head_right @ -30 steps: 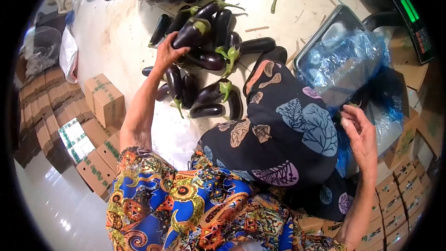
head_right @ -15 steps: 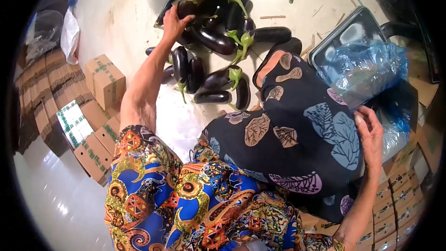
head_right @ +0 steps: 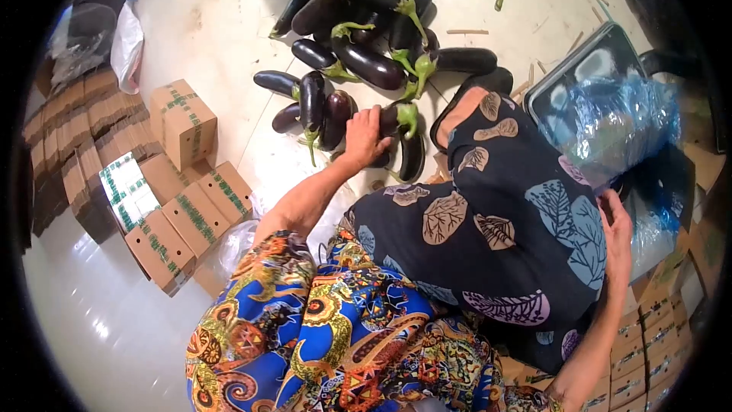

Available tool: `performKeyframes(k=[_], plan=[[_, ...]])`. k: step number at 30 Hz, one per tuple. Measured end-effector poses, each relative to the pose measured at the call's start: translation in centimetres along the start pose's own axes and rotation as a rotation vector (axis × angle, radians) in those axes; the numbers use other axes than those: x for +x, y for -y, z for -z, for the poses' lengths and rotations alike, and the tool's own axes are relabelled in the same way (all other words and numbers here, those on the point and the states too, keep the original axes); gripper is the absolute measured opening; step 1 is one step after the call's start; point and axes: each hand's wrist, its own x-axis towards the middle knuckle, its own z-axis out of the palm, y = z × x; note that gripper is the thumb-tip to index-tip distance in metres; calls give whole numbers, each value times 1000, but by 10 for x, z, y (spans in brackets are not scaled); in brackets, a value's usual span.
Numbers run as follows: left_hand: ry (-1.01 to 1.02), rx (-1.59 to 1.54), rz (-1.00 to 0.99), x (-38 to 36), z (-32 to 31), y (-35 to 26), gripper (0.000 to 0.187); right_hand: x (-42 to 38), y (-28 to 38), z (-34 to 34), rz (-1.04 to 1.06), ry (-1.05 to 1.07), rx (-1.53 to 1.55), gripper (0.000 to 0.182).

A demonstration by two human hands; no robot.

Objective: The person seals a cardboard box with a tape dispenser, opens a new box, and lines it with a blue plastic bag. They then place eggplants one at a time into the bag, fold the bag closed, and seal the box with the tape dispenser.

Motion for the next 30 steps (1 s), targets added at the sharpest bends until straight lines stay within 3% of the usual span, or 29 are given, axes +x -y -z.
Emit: performKeyframes(k=[3, 6, 7, 10, 12, 14, 16, 18, 20, 22, 24, 26, 28, 30], plan=[[-130, -417, -20, 19, -7, -1, 75, -5, 10, 0, -4, -50, -43, 26], [-387, -574, -131, 40, 43, -25, 77, -8, 4, 1, 11, -87, -12, 30], [-250, -700, -63, 45, 62, -26, 77, -5, -3, 3, -2, -100, -62, 31], [-352, -695, -128, 41, 94, 13, 67, -9, 3, 6, 36, -77, -21, 33], [-652, -611, 214, 44, 106, 64, 67, -12, 15, 0, 31, 2, -19, 34], [-802, -660, 671, 51, 99, 129, 68, -8, -1, 7, 22, 16, 27, 33], [-554, -713, 946, 64, 61, 208, 84, -4, -17, 12, 30, 26, 36, 31], [-280, -676, 1020, 84, 33, 248, 99, -5, -17, 12, 38, 2, -52, 30], [-340, -547, 1222, 93, 58, 202, 93, -8, -12, 12, 22, -53, -72, 31], [-374, -746, 1105, 97, 63, 204, 78, -14, -5, 14, 47, -101, -75, 34], [-741, -1481, 776, 101, 59, 185, 47, -19, 8, 16, 34, -157, -87, 38], [-878, -1364, 611, 90, 99, 138, 45, -23, 33, 15, -83, -232, -61, 39], [-924, -1268, 370, 79, 145, 88, 50, -22, 36, 22, -30, -309, 12, 40], [-678, -1370, 92, 63, 195, 23, 54, -18, 69, 19, 50, -379, 70, 41]])
